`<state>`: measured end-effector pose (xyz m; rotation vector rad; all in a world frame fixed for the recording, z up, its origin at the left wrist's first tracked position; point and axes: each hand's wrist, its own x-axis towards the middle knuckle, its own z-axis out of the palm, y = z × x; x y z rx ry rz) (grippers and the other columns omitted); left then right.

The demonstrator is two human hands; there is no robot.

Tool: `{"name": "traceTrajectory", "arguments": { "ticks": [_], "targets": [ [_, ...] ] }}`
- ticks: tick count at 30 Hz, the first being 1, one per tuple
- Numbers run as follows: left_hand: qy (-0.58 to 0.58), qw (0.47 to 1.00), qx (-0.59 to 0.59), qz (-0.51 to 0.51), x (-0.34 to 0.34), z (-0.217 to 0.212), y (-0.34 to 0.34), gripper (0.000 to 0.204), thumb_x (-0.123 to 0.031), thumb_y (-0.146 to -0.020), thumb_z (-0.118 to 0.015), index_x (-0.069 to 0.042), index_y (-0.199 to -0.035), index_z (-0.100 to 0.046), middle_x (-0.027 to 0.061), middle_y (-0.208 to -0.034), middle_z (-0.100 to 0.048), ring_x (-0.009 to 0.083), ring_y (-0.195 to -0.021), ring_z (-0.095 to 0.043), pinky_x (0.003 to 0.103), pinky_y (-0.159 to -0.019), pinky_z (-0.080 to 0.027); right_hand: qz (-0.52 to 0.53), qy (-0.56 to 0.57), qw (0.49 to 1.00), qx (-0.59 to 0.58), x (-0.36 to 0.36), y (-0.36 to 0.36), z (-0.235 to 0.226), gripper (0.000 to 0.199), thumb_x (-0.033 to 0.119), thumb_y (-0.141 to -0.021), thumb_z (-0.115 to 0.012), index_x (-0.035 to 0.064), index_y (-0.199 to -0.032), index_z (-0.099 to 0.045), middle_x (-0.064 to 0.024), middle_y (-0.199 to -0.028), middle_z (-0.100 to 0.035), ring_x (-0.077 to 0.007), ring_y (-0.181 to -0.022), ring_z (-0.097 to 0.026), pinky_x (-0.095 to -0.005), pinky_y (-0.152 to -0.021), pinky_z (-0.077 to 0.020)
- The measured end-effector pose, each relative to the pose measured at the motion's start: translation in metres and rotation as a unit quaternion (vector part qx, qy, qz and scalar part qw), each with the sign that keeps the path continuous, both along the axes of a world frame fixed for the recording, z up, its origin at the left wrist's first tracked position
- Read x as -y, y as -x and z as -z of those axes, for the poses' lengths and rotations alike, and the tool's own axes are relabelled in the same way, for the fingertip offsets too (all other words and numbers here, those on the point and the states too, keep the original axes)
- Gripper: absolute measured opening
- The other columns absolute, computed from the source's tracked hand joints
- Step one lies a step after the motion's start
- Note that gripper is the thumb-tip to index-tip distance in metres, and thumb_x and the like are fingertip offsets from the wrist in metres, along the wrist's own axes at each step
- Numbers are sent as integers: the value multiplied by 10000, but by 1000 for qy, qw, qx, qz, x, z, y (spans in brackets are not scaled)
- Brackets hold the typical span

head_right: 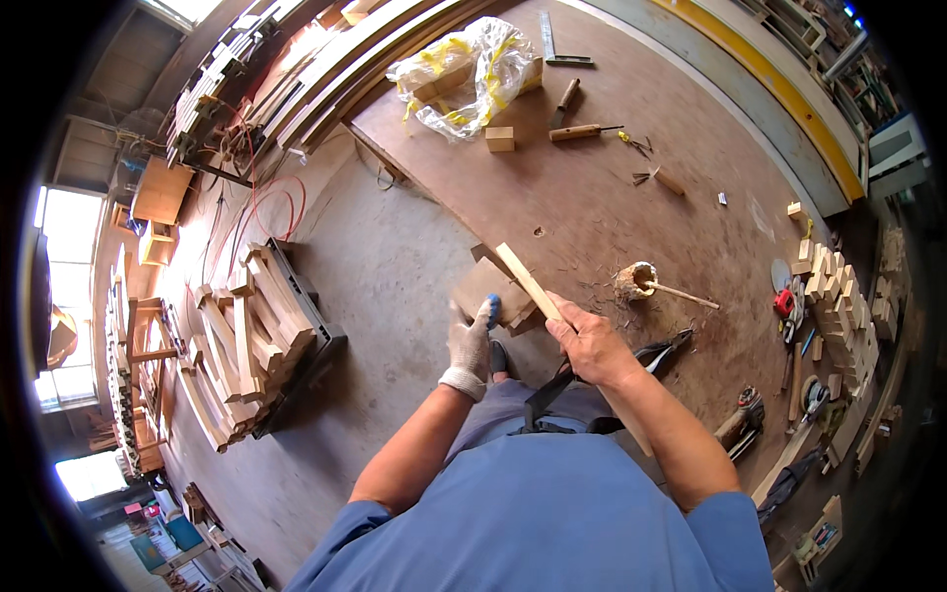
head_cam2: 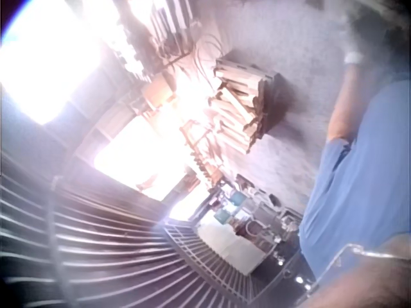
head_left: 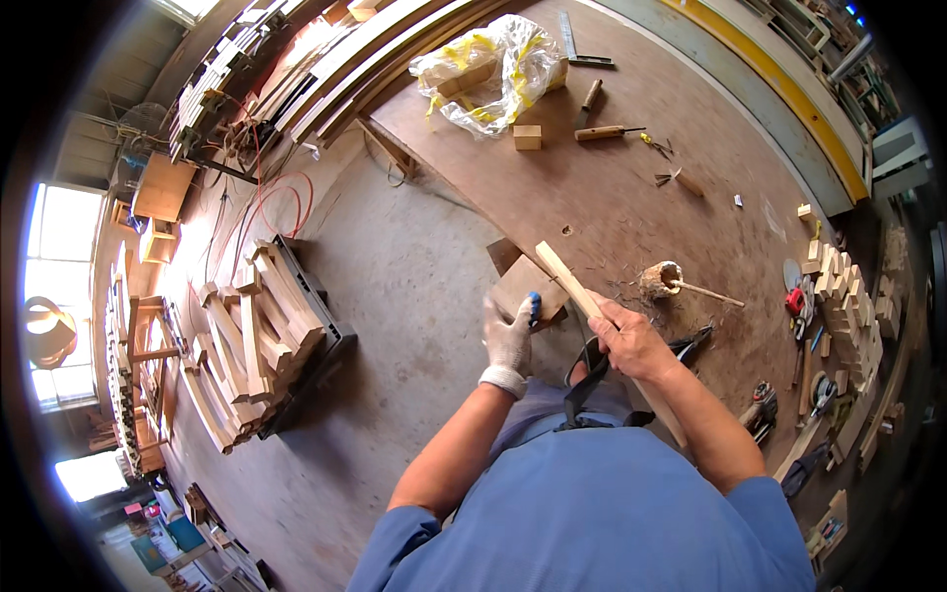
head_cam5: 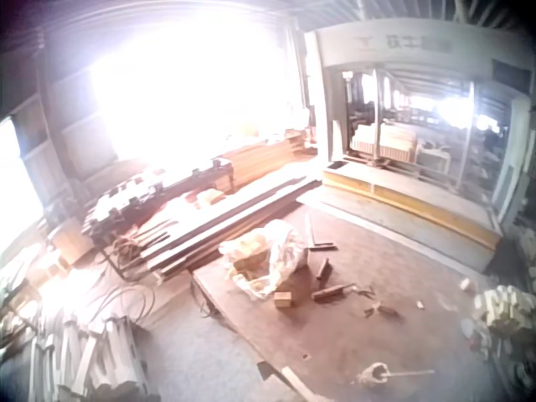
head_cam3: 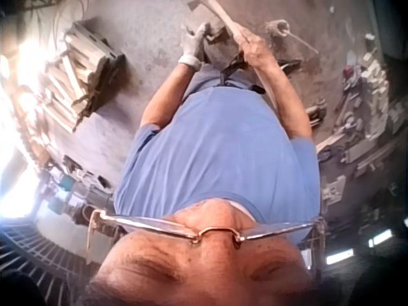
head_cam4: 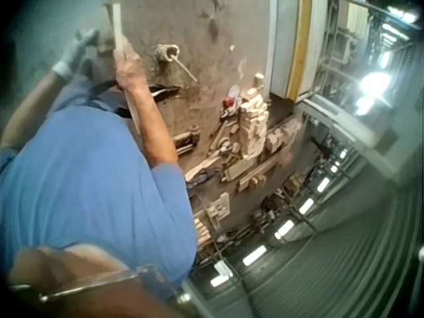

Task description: The person uses a power drill to fasten a small wooden block, then applies glue to it with a brush. They move to a rack and use a wooden mallet to tap the block into a larger wooden frame. The person then returns to the workbench to repeat the process with another wooden piece.

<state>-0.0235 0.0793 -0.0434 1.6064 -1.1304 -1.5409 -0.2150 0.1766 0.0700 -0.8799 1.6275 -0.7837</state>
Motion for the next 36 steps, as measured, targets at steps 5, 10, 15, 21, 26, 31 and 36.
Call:
{"name": "traceTrajectory", "arguments": {
  "ticks": [5, 10, 15, 21, 26, 31, 36],
  "targets": [
    [33, 997, -73, 1, 17, -5, 3, 697, -279, -992, -693, -28, -1568, -390, 264, -1493, -523, 353, -1373, -531, 402, -1146, -420, -17, 4, 1000, 19, 1, 9, 5, 495, 259, -1071, -571, 133, -1547, -513, -12, -735, -560, -101, -605, -542, -278, -547, -495],
    [96, 992, -14, 84, 30, 5, 4, 569, -256, -1035, -618, -40, -1528, -433, 247, -1460, -554, 328, -1337, -562, 405, -1130, -435, -6, -43, 998, 54, 6, 19, -3, 500, 263, -1065, -586, 134, -1544, -521, -17, -731, -562, -107, -630, -553, -281, -540, -493],
    [42, 995, -21, 88, 32, -15, 8, 506, -262, -1052, -574, -43, -1494, -463, 260, -1455, -549, 360, -1337, -556, 432, -1135, -419, -14, -43, 998, 41, 17, 18, -7, 510, 288, -1071, -573, 144, -1555, -504, -31, -725, -576, -124, -582, -564, -293, -542, -507],
    [125, 985, 66, 95, 29, -4, 9, 481, -277, -1070, -541, -24, -1472, -470, 268, -1418, -567, 394, -1301, -575, 446, -1111, -433, -10, -22, 999, -21, 28, -4, -3, 514, 316, -1076, -549, 130, -1552, -494, -98, -730, -597, -159, -661, -628, -350, -631, -555],
    [148, 980, 78, 103, 28, -5, 10, 484, -276, -1068, -544, -20, -1471, -465, 268, -1414, -566, 404, -1300, -570, 453, -1112, -432, -26, 42, 995, -86, 23, -5, 18, 517, 312, -1068, -554, 103, -1537, -488, -214, -892, -703, -305, -804, -714, -414, -784, -567],
    [158, 978, 81, 110, 29, -2, 8, 485, -259, -1065, -545, -28, -1481, -452, 269, -1425, -555, 413, -1296, -570, 461, -1106, -436, -32, 17, 997, -70, 32, -4, 5, 518, 307, -1063, -560, 88, -1527, -488, -265, -1050, -728, -408, -943, -732, -433, -869, -561],
    [171, 974, 98, 116, 29, -10, 10, 492, -248, -1063, -542, -32, -1492, -436, 276, -1429, -541, 427, -1286, -569, 471, -1103, -436, -34, 83, 989, -115, 35, -6, 19, 507, 286, -1060, -551, 76, -1516, -487, -288, -1036, -726, -455, -1000, -720, -462, -883, -562]
  ]
}}
